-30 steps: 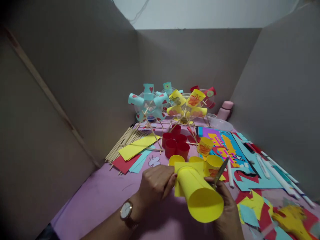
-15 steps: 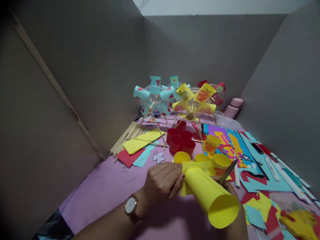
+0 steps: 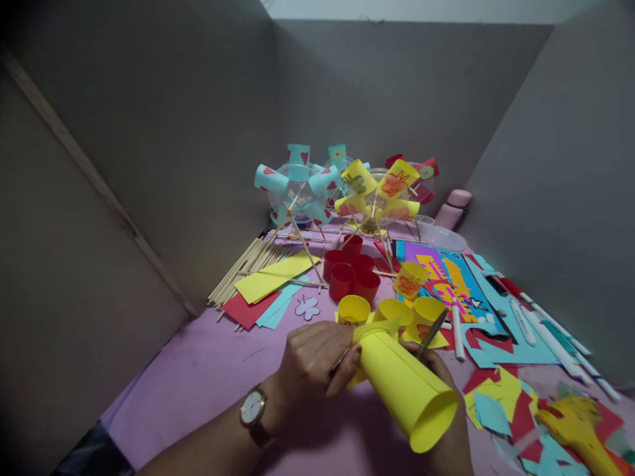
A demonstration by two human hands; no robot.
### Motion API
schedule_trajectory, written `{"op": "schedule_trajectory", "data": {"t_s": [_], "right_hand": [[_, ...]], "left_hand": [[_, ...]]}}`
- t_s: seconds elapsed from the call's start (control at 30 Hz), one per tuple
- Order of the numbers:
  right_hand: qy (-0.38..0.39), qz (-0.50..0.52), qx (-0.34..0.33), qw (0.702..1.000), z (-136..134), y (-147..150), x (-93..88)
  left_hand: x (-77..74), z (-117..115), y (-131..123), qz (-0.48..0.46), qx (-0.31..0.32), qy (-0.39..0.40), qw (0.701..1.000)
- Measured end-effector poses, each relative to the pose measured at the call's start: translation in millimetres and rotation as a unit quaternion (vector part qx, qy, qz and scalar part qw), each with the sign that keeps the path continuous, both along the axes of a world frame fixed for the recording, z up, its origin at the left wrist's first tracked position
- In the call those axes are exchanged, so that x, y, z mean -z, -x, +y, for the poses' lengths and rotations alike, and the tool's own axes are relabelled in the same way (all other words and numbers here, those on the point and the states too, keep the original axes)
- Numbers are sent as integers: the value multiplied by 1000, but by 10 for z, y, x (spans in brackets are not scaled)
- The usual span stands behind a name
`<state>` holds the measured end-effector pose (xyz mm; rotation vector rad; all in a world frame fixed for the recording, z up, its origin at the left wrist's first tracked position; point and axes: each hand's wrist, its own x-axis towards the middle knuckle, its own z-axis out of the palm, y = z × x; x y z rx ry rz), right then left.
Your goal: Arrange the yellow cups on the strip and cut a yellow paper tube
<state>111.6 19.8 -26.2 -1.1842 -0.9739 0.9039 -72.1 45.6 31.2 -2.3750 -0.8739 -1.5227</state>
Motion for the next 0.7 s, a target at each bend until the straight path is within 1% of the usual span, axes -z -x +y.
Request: {"op": "schedule_trajectory", "data": {"t_s": [0.2, 0.27, 0.4, 0.47, 0.57, 0.7], "right_hand": [[49, 73, 38, 995, -19, 106, -289], [58, 91, 39, 993, -34, 118, -310], [52, 100, 14, 994, -40, 70, -264], [59, 93, 19, 994, -35, 45, -278], [84, 75, 39, 993, -27, 34, -347], [98, 31, 32, 994, -16, 23, -391]], "left_hand": [[3, -28, -6, -21, 19, 19, 999], [4, -34, -1, -29, 29, 20, 999], [9, -49, 12, -49, 41, 16, 998], [16, -54, 17, -54, 46, 12, 997], [35, -53, 23, -54, 56, 4, 997], [59, -47, 24, -46, 62, -3, 997]]}}
